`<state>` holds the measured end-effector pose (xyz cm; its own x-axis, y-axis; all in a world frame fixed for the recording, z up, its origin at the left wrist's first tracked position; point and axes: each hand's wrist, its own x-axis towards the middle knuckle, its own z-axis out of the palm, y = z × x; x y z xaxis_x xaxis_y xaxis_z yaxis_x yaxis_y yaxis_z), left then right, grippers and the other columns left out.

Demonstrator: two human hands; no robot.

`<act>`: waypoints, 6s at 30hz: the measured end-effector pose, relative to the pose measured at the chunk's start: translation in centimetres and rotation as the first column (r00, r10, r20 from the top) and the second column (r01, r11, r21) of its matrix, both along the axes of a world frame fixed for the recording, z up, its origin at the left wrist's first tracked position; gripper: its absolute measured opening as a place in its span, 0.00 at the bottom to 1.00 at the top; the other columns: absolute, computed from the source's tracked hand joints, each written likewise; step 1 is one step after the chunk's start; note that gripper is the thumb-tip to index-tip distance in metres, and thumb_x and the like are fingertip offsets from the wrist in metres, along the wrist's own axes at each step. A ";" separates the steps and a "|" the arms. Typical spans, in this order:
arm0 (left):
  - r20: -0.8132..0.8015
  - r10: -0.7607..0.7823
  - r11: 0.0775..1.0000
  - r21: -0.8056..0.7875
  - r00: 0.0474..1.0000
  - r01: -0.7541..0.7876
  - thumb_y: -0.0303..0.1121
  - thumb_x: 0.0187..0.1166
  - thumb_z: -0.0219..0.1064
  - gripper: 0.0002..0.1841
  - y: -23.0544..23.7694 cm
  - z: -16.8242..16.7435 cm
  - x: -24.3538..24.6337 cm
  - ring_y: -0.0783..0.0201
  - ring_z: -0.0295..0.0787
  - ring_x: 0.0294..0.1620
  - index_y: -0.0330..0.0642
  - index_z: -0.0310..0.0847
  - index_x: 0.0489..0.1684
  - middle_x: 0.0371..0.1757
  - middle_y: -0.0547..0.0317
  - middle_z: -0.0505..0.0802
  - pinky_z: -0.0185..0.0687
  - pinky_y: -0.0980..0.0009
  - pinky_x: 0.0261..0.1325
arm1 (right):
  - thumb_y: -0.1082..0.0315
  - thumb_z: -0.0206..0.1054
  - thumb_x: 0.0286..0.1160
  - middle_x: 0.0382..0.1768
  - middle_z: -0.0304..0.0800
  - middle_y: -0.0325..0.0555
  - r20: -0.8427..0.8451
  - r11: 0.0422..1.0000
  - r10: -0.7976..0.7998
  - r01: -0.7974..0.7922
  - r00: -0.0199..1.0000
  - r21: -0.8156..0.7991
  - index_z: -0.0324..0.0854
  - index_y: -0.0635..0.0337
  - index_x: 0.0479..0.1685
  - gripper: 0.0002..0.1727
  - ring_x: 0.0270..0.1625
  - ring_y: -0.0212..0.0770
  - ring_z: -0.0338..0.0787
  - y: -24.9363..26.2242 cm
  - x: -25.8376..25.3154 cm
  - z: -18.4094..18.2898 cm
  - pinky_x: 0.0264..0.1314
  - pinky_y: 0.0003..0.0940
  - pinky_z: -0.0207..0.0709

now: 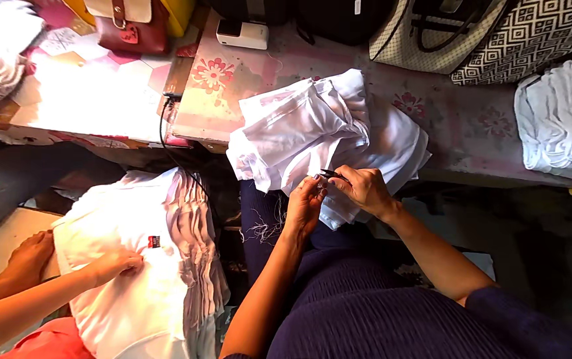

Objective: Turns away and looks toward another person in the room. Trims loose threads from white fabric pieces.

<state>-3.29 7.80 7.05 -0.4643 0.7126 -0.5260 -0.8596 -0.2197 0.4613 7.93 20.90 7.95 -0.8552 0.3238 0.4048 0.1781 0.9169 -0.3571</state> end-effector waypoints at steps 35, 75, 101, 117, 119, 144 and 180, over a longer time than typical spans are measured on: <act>-0.639 0.223 0.974 0.112 0.736 -0.198 0.12 0.70 0.69 0.13 -0.4 -2.2 1.5 0.64 0.95 0.40 0.31 0.85 0.50 0.40 0.55 0.96 0.92 0.65 0.52 | 0.74 0.70 0.78 0.16 0.73 0.31 0.104 -0.015 -0.314 0.105 0.944 -0.994 0.87 0.62 0.40 0.02 0.14 0.20 0.62 -3.0 -1.9 1.3 0.17 0.15 0.57; -0.764 -0.646 0.753 -0.636 0.000 0.169 0.35 0.84 0.66 0.15 -3.8 1.5 -1.9 0.50 0.92 0.48 0.27 0.86 0.49 0.45 0.41 0.93 0.85 0.51 0.57 | 0.74 0.70 0.77 0.22 0.79 0.32 0.039 0.219 -0.363 0.126 0.931 -0.968 0.87 0.62 0.43 0.03 0.17 0.21 0.66 -2.7 -1.4 0.4 0.21 0.18 0.61; -0.745 -0.318 0.945 -0.196 0.586 0.263 0.21 0.84 0.59 0.05 -2.1 -0.9 -1.5 0.70 0.91 0.25 0.33 0.80 0.42 0.27 0.64 0.91 0.92 0.71 0.35 | 0.72 0.73 0.75 0.26 0.85 0.35 0.075 0.453 -0.195 0.158 0.978 -0.877 0.89 0.63 0.42 0.04 0.27 0.23 0.78 -1.2 -0.4 -0.4 0.34 0.21 0.75; -0.633 -0.773 0.574 -0.722 -0.034 0.385 0.32 0.86 0.63 0.13 -6.9 -0.5 -3.6 0.53 0.92 0.44 0.26 0.87 0.49 0.42 0.42 0.93 0.85 0.53 0.56 | 0.72 0.71 0.77 0.23 0.79 0.34 0.071 0.431 -0.193 0.150 0.979 -0.890 0.88 0.63 0.44 0.04 0.22 0.22 0.70 -0.5 0.7 0.3 0.26 0.18 0.67; -0.673 -0.725 0.684 -0.680 0.146 0.263 0.37 0.86 0.63 0.15 -5.7 -0.7 -2.9 0.62 0.90 0.42 0.31 0.88 0.51 0.43 0.49 0.92 0.86 0.61 0.52 | 0.72 0.71 0.77 0.22 0.78 0.33 0.082 0.385 -0.188 0.150 0.979 -0.911 0.88 0.63 0.44 0.04 0.21 0.22 0.69 -0.6 0.3 0.2 0.26 0.19 0.66; -0.798 -0.090 0.987 -0.150 0.596 -0.052 0.19 0.70 0.76 0.09 -0.5 -0.3 -1.2 0.68 0.96 0.37 0.31 0.91 0.46 0.37 0.56 0.98 0.94 0.69 0.49 | 0.76 0.62 0.83 0.19 0.75 0.31 0.158 0.010 -0.188 0.163 0.969 -0.987 0.85 0.64 0.43 0.06 0.16 0.21 0.65 -2.2 -1.7 2.1 0.21 0.16 0.62; -0.835 -0.297 0.943 -0.334 0.464 0.004 0.25 0.75 0.72 0.03 -3.8 -1.3 -1.7 0.80 0.85 0.23 0.35 0.89 0.35 0.24 0.66 0.91 0.82 0.82 0.30 | 0.63 0.57 0.92 0.12 0.64 0.25 0.267 0.285 -0.049 0.269 0.963 -0.920 0.89 0.62 0.35 0.19 0.15 0.20 0.60 -2.5 -0.5 2.0 0.20 0.17 0.55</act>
